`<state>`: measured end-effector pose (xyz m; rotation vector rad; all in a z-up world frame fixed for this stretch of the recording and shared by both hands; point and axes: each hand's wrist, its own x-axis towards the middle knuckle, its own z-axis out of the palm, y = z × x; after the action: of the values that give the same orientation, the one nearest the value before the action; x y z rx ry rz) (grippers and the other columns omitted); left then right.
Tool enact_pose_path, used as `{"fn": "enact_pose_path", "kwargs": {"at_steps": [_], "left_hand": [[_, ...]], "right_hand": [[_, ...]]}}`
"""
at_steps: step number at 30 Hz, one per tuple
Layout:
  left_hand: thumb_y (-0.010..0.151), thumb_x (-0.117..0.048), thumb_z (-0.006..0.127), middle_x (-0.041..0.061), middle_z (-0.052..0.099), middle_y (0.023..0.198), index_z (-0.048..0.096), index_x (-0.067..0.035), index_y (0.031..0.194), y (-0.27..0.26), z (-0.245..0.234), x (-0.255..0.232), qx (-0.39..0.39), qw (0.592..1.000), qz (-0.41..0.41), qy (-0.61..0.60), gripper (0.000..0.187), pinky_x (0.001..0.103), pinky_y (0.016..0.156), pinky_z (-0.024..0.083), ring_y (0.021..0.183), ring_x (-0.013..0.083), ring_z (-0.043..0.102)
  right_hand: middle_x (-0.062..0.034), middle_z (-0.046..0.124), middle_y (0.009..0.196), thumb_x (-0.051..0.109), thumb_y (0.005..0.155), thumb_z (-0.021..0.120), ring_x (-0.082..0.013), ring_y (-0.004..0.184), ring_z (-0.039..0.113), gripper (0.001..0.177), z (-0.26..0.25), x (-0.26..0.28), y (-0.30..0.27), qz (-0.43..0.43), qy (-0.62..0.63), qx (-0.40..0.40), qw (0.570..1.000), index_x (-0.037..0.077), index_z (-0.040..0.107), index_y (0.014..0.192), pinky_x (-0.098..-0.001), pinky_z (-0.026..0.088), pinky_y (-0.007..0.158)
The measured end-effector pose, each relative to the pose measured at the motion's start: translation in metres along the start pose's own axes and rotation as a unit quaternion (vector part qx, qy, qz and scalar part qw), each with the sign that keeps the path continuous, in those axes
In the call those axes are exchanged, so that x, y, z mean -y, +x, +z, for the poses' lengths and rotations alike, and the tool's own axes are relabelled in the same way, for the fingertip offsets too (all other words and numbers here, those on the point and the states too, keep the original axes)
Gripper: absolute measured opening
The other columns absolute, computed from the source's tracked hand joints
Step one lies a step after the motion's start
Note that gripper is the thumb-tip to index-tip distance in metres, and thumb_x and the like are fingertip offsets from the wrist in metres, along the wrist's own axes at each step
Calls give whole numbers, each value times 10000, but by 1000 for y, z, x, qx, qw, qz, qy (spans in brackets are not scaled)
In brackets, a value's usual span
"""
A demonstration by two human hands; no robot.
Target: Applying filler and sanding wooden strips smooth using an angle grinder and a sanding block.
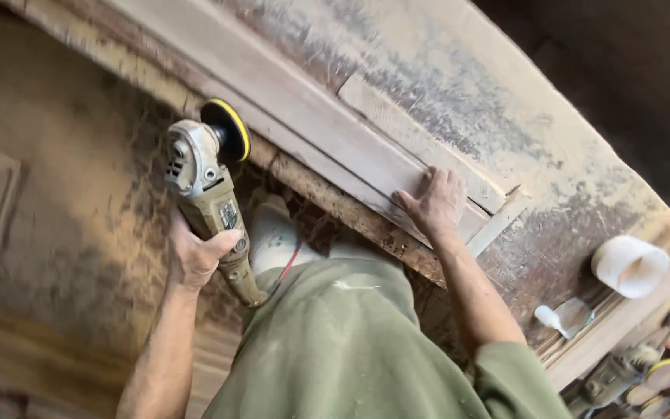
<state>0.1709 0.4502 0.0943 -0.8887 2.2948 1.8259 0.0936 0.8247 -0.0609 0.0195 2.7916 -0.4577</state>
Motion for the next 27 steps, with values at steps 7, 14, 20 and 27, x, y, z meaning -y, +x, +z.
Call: {"fn": "enact_pose_path", "kwargs": {"at_steps": [7,14,20,27], "left_hand": [[617,-154,894,132,664,1138,539,-109,1339,-68,80,10,-104,990,-100,-3,806,435,952,523,1063,211,630],[535,-166,924,213,692,1093,610,-78,1225,-97,113,29,-121,975,-158,95,763,502,875,543,1043,321,699],[695,-106,733,133,673,1032,498,10,1274,-122,114,5,-100,979,-164,64,636,353,740,554,808,222,635],[685,-117,770,154,649,1052,464,-9,1254,-116,110,1,-98,960,-229,132,656,419,719,587,855,268,675]], "right_hand": [[-160,629,1045,484,628,914,-374,1090,637,632,0,-38,36,62,90,158,981,113,619,1046,-461,483,960],[-70,629,1155,562,839,801,-307,1121,651,455,54,-16,98,-206,52,43,976,222,638,1094,-486,442,1107],[-58,689,856,188,708,823,-194,578,630,365,39,165,185,-237,134,127,954,110,646,1018,-297,574,394],[-174,726,826,391,1102,660,-244,569,681,452,24,101,194,-433,-4,303,849,-24,721,933,-322,593,454]]}}
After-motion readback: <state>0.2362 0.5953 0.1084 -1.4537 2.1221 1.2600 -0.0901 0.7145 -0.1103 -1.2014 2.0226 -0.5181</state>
